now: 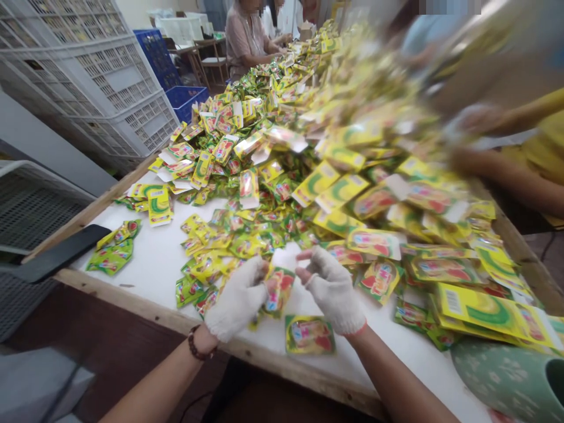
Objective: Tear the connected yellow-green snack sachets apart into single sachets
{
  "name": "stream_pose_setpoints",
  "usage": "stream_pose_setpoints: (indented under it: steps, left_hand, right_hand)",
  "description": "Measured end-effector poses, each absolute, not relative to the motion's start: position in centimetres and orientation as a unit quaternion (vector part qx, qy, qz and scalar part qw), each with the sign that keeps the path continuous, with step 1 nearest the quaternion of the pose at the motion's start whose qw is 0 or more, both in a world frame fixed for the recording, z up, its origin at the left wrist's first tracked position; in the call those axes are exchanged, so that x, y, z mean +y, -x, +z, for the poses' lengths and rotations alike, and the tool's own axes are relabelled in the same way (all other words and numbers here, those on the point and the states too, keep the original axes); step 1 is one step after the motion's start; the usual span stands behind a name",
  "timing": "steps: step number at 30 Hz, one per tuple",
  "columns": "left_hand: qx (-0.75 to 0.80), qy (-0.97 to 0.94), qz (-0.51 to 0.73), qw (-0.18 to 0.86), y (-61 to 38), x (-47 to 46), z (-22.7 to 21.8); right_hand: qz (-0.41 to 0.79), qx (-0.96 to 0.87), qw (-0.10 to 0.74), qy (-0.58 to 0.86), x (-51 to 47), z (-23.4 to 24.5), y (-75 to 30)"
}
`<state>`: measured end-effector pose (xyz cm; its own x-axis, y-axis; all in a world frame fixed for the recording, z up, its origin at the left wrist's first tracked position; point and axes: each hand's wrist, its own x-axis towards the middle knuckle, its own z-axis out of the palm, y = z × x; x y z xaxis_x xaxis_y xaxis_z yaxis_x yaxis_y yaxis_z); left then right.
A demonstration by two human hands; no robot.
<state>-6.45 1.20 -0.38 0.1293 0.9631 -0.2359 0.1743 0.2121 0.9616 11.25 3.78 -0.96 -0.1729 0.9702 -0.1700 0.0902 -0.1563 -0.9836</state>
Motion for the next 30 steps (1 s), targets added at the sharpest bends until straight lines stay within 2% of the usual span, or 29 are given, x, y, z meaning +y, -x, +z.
stream_pose_setpoints:
  steps: [3,9,14,19,25,30]
  left_hand:
    - [0.521,-0.421,0.418,0.613,5.8,1.0,-0.8]
    - [0.498,-0.43,0.484,0.576,6.4,-0.1,-2.1]
    - [0.533,-0.434,0.46,0.562,8.1,-1.5,-3.0]
    - [0.577,-0.51,0.351,0.533,9.1,-1.9,-3.1]
    - [0.53,-0.428,0.413,0.604,9.0,-0.9,-2.8]
    - [0.584,-0.558,0.318,0.496,9.5,-0.8,-1.6]
  right_hand:
    - [0.608,-0.475,0.428,0.471,3.6,-1.6,-10.8]
    - [0.679,-0.44,0.395,0.436,2.7,-3.1,-9.5]
    - [0.672,-0.513,0.294,0.445,2.1,-2.9,-9.4]
    - [0.624,-0.599,0.232,0.444,2.0,-3.2,-9.7]
    - [0.646,-0.568,0.265,0.436,2.1,-3.7,-9.5]
    - [0.572,-0.657,0.218,0.441,1.7,-3.1,-9.7]
